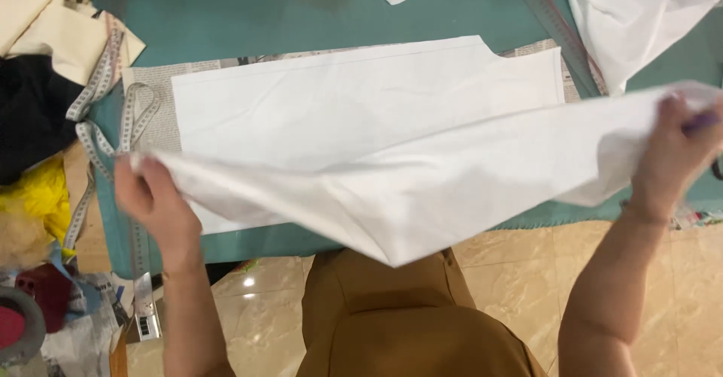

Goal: The recorder uses a ruler, pen, and measuring tape to draft and mark a garment pattern on white fabric over a template.

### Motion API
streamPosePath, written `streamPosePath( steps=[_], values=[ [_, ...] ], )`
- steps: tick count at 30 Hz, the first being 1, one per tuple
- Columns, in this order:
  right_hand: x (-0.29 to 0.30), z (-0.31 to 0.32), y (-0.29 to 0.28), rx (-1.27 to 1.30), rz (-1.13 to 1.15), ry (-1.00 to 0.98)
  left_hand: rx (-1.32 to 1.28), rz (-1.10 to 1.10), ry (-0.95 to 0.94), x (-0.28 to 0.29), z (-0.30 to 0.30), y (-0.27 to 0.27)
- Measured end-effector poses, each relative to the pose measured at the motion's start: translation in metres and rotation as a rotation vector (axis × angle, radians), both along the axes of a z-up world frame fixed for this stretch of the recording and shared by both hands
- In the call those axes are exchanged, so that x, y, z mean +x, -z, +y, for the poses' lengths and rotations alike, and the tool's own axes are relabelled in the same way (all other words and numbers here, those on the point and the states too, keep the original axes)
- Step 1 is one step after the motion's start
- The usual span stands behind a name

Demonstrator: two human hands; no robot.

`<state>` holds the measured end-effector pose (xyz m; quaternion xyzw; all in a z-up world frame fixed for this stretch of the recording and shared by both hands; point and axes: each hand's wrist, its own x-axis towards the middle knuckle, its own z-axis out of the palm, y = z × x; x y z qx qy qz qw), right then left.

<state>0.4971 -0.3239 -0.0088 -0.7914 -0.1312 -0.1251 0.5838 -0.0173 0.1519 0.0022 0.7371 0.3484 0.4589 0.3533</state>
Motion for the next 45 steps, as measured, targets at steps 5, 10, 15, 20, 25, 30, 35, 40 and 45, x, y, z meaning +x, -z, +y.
streamPosePath(
  steps=[5, 10, 15, 20, 25, 30, 35, 40, 45],
  values=[
    [0.047, 0.05, 0.039, -0.576, -0.013, -0.065, -0.343, -0.057, 0.022, 0.06, 0.087, 0.057],
    [0.068, 0.048, 0.103, -0.644, -0.02, -0.082, -0.525, 0.025, 0.052, 0.048, 0.11, 0.112],
    [0.026, 0.03, 0.093, -0.61, 0.063, -0.14, -0.767, 0.185, 0.254, 0.027, 0.085, 0.063],
    [-0.013, 0.018, 0.072, -0.729, 0.286, -0.148, -0.795, 0.265, 0.265, -0.008, 0.08, 0.077],
    [-0.007, 0.018, 0.08, -0.685, 0.302, -0.1, -0.881, 0.167, 0.145, -0.006, 0.076, 0.042],
    [0.003, 0.03, 0.097, -0.681, 0.168, -0.092, -0.661, 0.475, 0.113, -0.045, 0.071, 0.088],
    [0.005, 0.031, 0.112, -0.695, 0.064, -0.093, -0.511, 0.733, -0.056, -0.055, 0.048, 0.083],
    [-0.009, 0.018, 0.116, -0.694, -0.004, -0.108, -0.409, 0.805, -0.112, -0.061, 0.038, 0.086],
    [-0.039, -0.014, 0.127, -0.812, -0.117, -0.072, -0.318, 0.726, -0.21, -0.065, 0.026, 0.103]
  ],
)
